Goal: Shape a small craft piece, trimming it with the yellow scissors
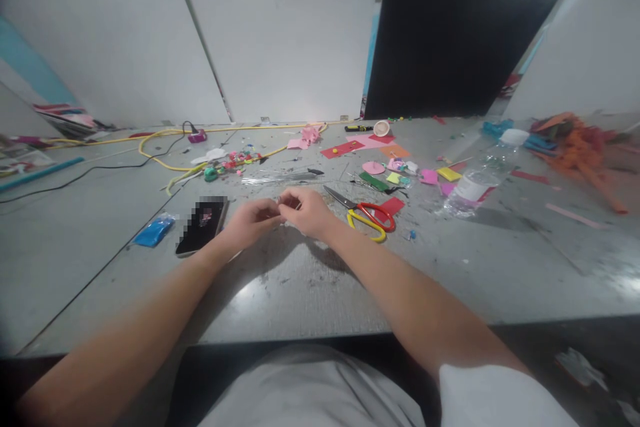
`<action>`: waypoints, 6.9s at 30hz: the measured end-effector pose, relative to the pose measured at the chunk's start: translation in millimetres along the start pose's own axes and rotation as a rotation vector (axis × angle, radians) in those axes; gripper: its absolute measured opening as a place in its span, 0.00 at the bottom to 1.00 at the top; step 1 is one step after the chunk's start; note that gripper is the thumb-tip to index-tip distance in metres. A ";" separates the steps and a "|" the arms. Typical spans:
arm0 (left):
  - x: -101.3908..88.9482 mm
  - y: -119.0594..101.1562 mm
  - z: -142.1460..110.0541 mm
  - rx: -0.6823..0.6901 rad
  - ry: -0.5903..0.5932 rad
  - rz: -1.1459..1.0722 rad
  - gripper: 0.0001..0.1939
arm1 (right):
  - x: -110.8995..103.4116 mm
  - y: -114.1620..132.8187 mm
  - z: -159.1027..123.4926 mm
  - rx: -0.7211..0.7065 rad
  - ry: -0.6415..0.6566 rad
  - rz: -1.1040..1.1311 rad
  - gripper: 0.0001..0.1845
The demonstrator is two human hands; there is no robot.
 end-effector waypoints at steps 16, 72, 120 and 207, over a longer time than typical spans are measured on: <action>-8.0 -1.1 1.1 0.011 0.053 0.079 0.13 | -0.3 -1.2 -1.0 0.092 0.049 -0.069 0.12; -4.5 -4.7 -0.8 0.023 -0.047 0.018 0.13 | -0.5 7.6 -4.4 0.112 0.022 -0.016 0.10; -4.3 -9.4 -1.3 0.007 -0.064 -0.105 0.10 | -0.9 20.0 -8.7 0.061 -0.003 -0.004 0.06; -3.2 -9.8 -0.5 -0.100 -0.069 -0.291 0.12 | -4.1 8.6 -7.7 0.082 0.063 0.006 0.08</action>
Point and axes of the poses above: each hand's wrist, its own z-axis towards the middle knuckle, its own x-axis out of the palm, y = z × x, the point moved 1 cm from there along z, towards the middle knuckle, and after that the axes turned 4 degrees about -z, right-handed, at the moved point
